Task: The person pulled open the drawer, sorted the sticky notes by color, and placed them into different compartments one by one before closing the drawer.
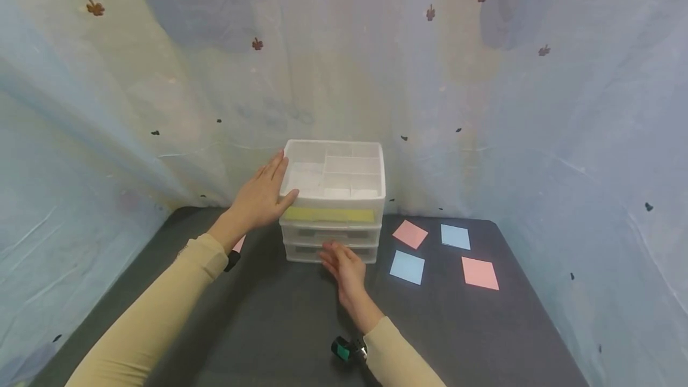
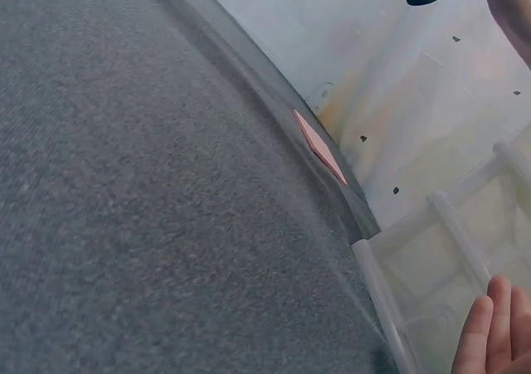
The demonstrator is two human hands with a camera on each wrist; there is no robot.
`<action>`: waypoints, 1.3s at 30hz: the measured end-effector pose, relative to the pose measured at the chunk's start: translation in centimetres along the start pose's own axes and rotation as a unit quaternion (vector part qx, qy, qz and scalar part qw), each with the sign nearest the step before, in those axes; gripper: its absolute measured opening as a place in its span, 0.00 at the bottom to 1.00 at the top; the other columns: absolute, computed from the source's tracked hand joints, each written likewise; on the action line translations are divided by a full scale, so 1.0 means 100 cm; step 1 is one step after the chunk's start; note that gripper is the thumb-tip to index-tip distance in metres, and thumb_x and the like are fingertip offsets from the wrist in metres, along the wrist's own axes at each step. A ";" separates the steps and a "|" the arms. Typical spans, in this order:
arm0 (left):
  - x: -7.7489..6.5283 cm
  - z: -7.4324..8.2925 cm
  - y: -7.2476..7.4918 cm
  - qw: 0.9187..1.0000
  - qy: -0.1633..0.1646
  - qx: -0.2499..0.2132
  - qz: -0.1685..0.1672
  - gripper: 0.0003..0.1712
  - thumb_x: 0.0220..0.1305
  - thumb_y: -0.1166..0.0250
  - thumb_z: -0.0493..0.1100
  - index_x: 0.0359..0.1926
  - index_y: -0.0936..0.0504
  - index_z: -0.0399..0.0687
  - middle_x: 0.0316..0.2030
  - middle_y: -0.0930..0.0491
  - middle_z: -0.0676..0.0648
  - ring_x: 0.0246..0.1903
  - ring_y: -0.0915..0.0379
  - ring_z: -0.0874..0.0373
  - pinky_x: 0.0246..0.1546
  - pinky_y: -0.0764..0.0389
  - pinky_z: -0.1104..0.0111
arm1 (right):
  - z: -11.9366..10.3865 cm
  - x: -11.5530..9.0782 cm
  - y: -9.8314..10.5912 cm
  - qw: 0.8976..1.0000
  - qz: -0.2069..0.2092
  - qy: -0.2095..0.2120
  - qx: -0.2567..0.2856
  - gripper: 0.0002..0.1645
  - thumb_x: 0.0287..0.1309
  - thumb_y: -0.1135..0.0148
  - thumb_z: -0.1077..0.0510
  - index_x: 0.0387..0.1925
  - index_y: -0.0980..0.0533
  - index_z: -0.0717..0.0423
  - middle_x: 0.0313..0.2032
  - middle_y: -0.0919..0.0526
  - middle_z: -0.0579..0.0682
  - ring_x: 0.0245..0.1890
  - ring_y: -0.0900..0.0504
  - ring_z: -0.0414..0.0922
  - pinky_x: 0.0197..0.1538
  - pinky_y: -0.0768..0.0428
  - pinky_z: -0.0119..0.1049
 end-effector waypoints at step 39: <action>0.000 -0.001 -0.002 1.000 0.004 0.007 -0.001 0.51 0.80 0.60 0.69 0.83 0.64 0.39 0.83 0.71 0.41 0.82 0.69 0.46 0.81 0.57 0.51 | -0.001 0.004 -0.002 0.999 0.014 -0.020 0.046 0.25 0.81 0.46 0.52 0.63 0.25 0.70 0.51 0.11 0.53 0.48 0.11 0.44 0.54 0.13 0.37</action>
Point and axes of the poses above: each hand's wrist, its own x-axis towards the middle knuckle, its own y-axis out of the back of the hand, z = x × y, the point moved 3 cm from there along x, towards the middle knuckle
